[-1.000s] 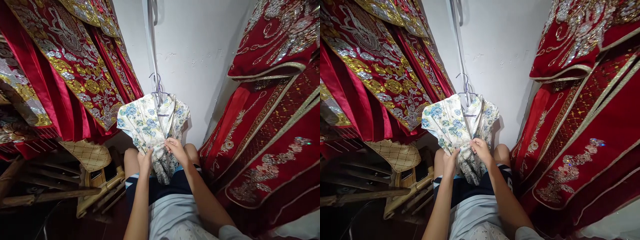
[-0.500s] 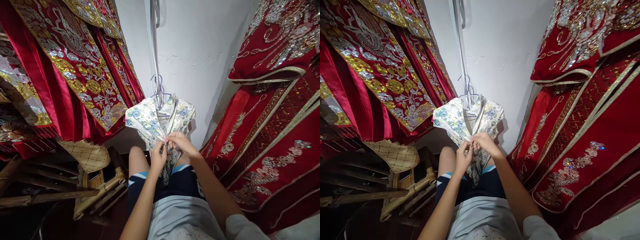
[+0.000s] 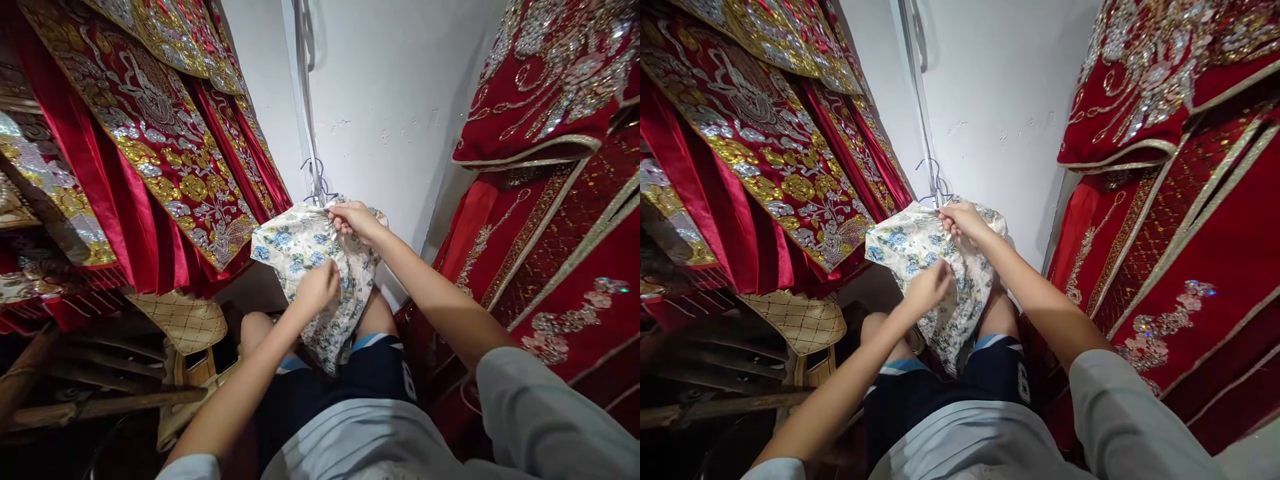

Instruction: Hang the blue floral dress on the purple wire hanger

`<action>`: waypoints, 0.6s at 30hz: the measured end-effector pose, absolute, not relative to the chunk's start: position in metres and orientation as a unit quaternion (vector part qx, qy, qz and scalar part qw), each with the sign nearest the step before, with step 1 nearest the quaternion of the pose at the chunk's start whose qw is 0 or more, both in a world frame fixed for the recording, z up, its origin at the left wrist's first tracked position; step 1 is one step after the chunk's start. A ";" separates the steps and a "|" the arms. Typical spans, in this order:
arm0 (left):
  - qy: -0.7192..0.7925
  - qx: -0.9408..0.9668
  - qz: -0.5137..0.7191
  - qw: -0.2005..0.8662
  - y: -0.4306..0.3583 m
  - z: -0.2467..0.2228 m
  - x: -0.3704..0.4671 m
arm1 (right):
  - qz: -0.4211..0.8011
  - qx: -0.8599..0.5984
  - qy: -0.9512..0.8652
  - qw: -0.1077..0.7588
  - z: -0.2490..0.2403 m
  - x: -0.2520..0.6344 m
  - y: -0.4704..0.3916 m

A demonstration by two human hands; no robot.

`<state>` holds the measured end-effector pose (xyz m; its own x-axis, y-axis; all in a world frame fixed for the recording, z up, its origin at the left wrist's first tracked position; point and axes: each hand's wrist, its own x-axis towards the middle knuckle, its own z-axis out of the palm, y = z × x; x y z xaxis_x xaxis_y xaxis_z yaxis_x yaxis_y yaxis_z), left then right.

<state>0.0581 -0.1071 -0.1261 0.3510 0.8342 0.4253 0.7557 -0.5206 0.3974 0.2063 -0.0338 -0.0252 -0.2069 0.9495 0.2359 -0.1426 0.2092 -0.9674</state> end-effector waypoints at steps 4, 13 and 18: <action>0.392 0.770 0.504 0.006 -0.072 -0.061 0.044 | 0.492 -0.331 -0.614 0.520 -0.033 0.208 -0.041; 0.374 0.763 0.512 -0.123 -0.044 -0.020 0.054 | 0.366 -0.306 -0.600 0.642 -0.069 0.186 -0.031; 0.434 0.574 0.693 0.048 -0.025 -0.022 0.011 | 0.376 -0.367 -0.590 0.613 -0.116 0.186 -0.042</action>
